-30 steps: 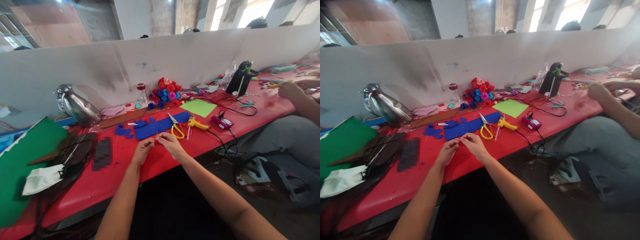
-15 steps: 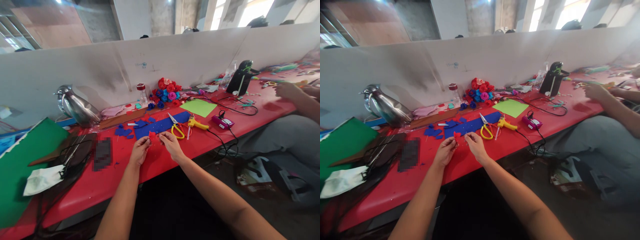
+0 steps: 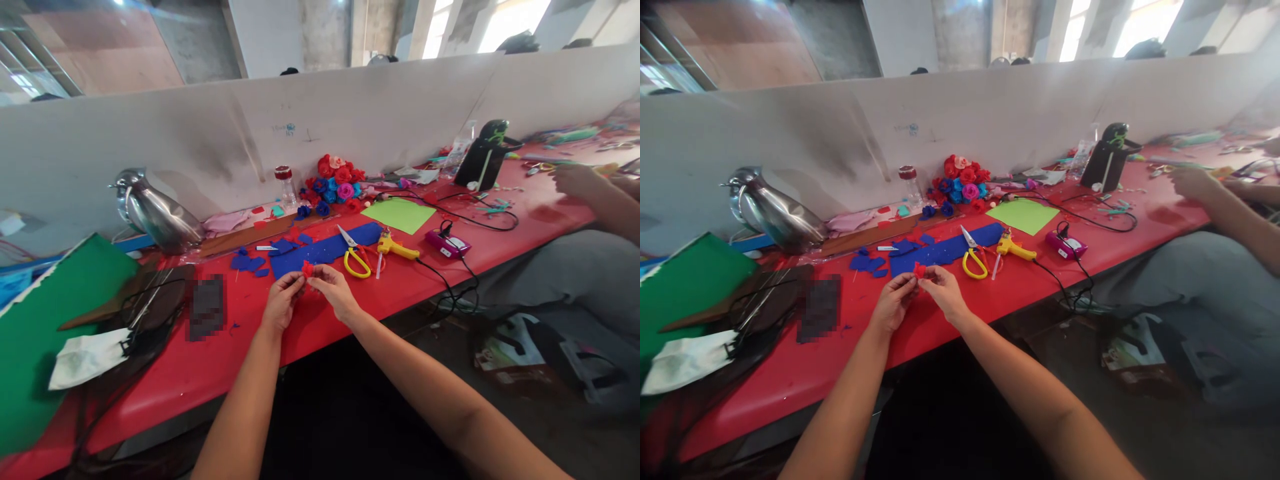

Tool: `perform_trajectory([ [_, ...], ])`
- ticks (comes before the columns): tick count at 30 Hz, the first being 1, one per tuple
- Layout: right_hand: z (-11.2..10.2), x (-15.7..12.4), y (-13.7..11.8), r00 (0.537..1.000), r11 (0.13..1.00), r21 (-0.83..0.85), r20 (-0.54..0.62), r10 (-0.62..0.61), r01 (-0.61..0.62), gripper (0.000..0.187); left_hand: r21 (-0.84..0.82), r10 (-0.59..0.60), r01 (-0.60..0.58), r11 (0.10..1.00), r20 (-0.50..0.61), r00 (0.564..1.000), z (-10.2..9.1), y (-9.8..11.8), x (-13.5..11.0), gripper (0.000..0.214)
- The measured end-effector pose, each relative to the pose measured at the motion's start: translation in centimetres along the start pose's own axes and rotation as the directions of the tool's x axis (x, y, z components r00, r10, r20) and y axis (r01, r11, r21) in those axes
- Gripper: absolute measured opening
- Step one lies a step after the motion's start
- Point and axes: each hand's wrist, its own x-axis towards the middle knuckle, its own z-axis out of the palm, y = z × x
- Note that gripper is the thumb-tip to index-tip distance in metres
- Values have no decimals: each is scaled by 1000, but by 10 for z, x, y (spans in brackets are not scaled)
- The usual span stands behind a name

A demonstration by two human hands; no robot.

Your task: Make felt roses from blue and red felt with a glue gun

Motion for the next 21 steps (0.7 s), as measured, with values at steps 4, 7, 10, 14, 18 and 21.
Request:
perform_trajectory([
  [4, 3, 0, 1, 1000, 1000, -2, -12, 5, -5, 25, 18, 4, -5, 1000, 13, 1000, 3, 2, -3, 29],
  [7, 5, 0, 1, 999, 1000, -8, -39, 16, -16, 25, 40, 17, -18, 999, 21, 1000, 3, 3, -4, 28],
  [10, 6, 0, 0, 998, 1000, 13, -58, 15, -14, 24, 57, 26, -27, 998, 29, 999, 2, 3, -3, 27],
  [14, 7, -3, -3, 997, 1000, 6, -82, -4, 5, 23, 72, 32, -34, 997, 33, 999, 1, 3, -2, 26],
  [18, -8, -3, -7, 996, 997, -78, -89, -29, 22, 23, 63, 26, -25, 998, -11, 1000, 0, 2, -1, 25],
  [21, -46, 4, -19, 972, 946, -293, -142, -186, 139, 23, 47, 31, -29, 998, -39, 999, -1, 0, 2, 26],
])
